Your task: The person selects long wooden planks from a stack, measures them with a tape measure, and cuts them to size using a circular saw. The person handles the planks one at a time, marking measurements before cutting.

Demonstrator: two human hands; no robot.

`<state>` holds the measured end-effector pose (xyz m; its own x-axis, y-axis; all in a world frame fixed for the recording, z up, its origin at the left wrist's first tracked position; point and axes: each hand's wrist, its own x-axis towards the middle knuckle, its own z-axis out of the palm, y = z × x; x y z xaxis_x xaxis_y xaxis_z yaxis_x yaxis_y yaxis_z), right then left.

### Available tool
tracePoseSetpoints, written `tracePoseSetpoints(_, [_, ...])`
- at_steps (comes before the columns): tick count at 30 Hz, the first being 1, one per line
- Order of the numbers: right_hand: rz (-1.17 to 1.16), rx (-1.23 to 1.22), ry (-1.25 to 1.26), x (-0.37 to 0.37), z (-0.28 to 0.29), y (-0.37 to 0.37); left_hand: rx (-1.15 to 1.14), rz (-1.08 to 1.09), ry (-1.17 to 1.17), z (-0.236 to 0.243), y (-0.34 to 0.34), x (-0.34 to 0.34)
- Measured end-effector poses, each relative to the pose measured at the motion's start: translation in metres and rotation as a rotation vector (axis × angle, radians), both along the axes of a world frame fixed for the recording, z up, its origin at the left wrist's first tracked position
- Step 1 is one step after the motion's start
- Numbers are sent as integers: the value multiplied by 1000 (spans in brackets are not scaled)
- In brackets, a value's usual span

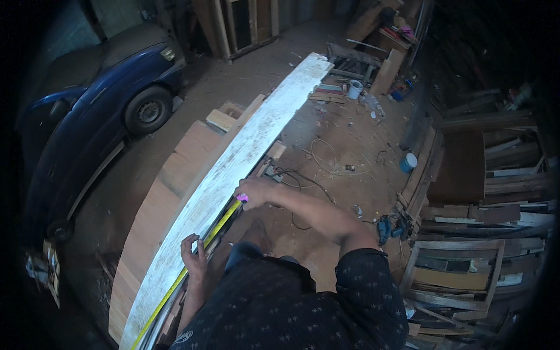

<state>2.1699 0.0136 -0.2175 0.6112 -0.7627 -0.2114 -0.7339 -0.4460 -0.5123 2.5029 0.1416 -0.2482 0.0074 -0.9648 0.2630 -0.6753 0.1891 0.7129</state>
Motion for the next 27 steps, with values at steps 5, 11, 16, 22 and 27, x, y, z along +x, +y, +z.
tracePoseSetpoints(5, [-50,19,49,-96,22,-63,73,-123,-58,-18,-72,-70])
tracePoseSetpoints(11, [-119,-68,126,-225,45,-151,309,-226,96,-4,-176,-189])
tracePoseSetpoints(16, [-252,-67,139,-336,64,-221,410,-374,-45,37,-236,-258])
tracePoseSetpoints(22, [-380,4,272,-446,94,-303,370,-246,-86,1,-276,-273])
tracePoseSetpoints(27, [-314,80,228,-517,52,-355,362,-107,-93,-8,-290,-315])
